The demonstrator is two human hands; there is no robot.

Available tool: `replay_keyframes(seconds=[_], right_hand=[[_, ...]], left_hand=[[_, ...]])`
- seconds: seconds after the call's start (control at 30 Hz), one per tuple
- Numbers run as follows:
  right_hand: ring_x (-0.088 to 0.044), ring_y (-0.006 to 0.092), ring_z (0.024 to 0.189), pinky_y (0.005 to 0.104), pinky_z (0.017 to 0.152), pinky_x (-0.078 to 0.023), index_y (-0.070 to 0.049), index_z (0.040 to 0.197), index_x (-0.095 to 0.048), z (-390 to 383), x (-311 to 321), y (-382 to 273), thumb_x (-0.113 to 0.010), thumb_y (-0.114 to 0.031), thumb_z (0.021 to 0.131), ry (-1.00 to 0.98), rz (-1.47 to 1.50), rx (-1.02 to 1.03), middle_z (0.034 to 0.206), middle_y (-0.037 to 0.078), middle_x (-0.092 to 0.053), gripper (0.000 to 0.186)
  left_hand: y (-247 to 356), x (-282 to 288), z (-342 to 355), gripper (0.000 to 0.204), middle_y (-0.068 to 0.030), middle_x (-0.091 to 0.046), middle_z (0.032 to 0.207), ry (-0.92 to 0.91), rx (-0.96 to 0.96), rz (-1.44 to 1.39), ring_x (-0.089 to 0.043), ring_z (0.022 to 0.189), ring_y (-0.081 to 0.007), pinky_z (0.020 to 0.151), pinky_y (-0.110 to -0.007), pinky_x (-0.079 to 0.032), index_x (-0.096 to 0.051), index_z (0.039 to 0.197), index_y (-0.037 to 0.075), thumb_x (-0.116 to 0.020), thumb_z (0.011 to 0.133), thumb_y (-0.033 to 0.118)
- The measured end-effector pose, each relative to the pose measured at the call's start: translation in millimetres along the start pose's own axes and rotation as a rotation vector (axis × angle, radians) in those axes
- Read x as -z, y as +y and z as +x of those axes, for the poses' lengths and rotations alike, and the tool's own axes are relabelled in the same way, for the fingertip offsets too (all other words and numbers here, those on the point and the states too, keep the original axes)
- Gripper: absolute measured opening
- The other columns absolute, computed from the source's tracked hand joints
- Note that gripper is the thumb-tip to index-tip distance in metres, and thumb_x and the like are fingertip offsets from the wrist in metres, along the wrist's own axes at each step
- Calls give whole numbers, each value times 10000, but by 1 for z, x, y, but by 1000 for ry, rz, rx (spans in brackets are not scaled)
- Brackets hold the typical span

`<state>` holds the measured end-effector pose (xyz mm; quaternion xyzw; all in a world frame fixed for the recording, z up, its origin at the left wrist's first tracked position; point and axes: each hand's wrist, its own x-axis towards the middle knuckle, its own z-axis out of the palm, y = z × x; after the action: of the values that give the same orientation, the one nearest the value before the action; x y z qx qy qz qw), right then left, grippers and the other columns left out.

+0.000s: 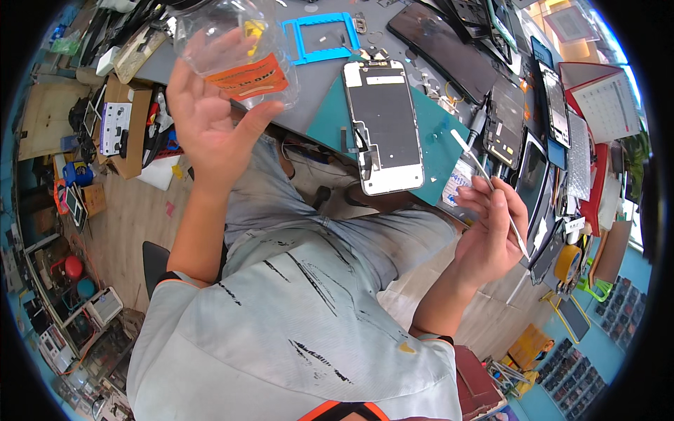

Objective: The person uses a metal spudger to pry and separate the screen assembly from the smartphone body, then uses a screwdriver to remove screws and detach internal components. The person handles the phone and tools throughout, working on the device on a cluttered workbench.

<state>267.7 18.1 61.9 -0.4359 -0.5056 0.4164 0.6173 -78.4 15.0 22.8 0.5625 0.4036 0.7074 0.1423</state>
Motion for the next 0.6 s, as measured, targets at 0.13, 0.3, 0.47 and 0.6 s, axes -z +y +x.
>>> replay_keyframes(seconds=[0.13,0.3,0.47,0.6], right_hand=[[-799,346,799,433,709,-685,169,1211,-677,-2,-2,1,-615,1,1067,-2,-5,-59,1034,337,-774,230],[-800,345,800,421,693,-683,170,1213,-680,-4,-4,1,-629,0,1069,5,-32,-68,1026,327,-775,228],[-802,348,806,420,701,-684,169,1212,-682,-4,-5,3,-631,2,1068,-26,-51,-39,1028,331,-775,226],[-803,351,809,418,706,-685,170,1212,-683,-1,-3,4,-631,5,1065,-31,-45,-62,1041,340,-773,227]], left_hand=[[3,7,-15,900,-267,-535,1462,163,-226,123,-645,1255,-387,927,-456,-644,-374,1535,-27,-917,818,-5],[32,3,-44,492,-172,-613,1144,-103,-278,278,-643,929,-272,742,-376,-570,-569,1198,15,-892,832,73],[64,-51,-69,232,-55,-657,780,-331,181,100,-601,670,-154,619,-300,-494,-658,902,16,-876,824,-2],[77,-75,-67,140,-52,-716,809,-356,822,-253,-659,690,-93,617,-268,-538,-699,963,-15,-821,967,53]])
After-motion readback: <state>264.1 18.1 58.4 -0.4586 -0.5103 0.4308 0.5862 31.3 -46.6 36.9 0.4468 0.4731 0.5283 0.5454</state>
